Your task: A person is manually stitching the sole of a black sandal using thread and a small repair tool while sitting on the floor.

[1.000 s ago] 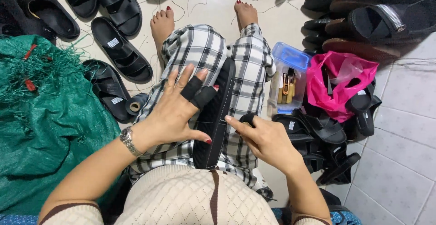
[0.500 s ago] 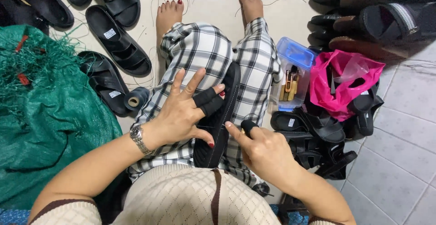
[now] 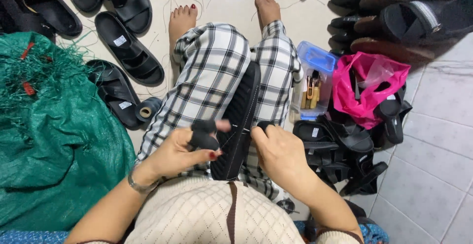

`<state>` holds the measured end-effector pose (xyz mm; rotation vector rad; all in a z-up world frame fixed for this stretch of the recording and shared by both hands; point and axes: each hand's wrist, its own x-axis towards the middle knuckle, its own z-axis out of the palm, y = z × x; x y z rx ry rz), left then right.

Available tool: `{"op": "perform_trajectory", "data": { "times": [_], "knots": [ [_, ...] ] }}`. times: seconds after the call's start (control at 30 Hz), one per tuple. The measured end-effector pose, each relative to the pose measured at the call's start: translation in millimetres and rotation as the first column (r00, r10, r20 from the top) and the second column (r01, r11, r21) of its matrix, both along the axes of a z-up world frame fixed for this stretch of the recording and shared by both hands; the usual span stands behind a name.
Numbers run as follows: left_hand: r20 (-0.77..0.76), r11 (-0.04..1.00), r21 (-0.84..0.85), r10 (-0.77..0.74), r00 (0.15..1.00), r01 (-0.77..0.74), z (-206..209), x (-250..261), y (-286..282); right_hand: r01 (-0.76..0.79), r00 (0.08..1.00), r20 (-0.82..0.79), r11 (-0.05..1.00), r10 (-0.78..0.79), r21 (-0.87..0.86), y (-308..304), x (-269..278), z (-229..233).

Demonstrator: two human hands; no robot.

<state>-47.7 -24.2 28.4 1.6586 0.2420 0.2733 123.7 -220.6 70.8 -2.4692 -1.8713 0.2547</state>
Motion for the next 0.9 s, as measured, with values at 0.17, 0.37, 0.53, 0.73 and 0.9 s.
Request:
{"op": "perform_trajectory", "data": {
  "times": [0.17, 0.37, 0.53, 0.73, 0.9],
  "knots": [
    [-0.357, 0.804, -0.575, -0.082, 0.930, -0.150, 9, 11, -12, -0.014, 0.992, -0.122, 0.998, 0.022, 0.064, 8, 7, 4],
    [-0.494, 0.940, -0.290, 0.012, 0.870, -0.178, -7, 7, -26, -0.065, 0.995, -0.064, 0.990, 0.073, 0.128, 9, 9, 1],
    [-0.229, 0.868, 0.484, 0.242, 0.943, -0.105, 4, 17, -52, -0.077, 0.995, 0.060, 0.995, 0.074, 0.055, 3, 4, 42],
    [-0.415, 0.951, 0.108, 0.306, 0.857, -0.288, 18, 23, -34, 0.188, 0.936, -0.300, 0.982, -0.186, -0.023, -35, 22, 67],
    [-0.383, 0.934, -0.059, 0.305, 0.872, -0.353, 27, 21, -23, 0.484, 0.710, -0.647, 0.860, -0.278, 0.161, -31, 3, -10]
  ]
}}
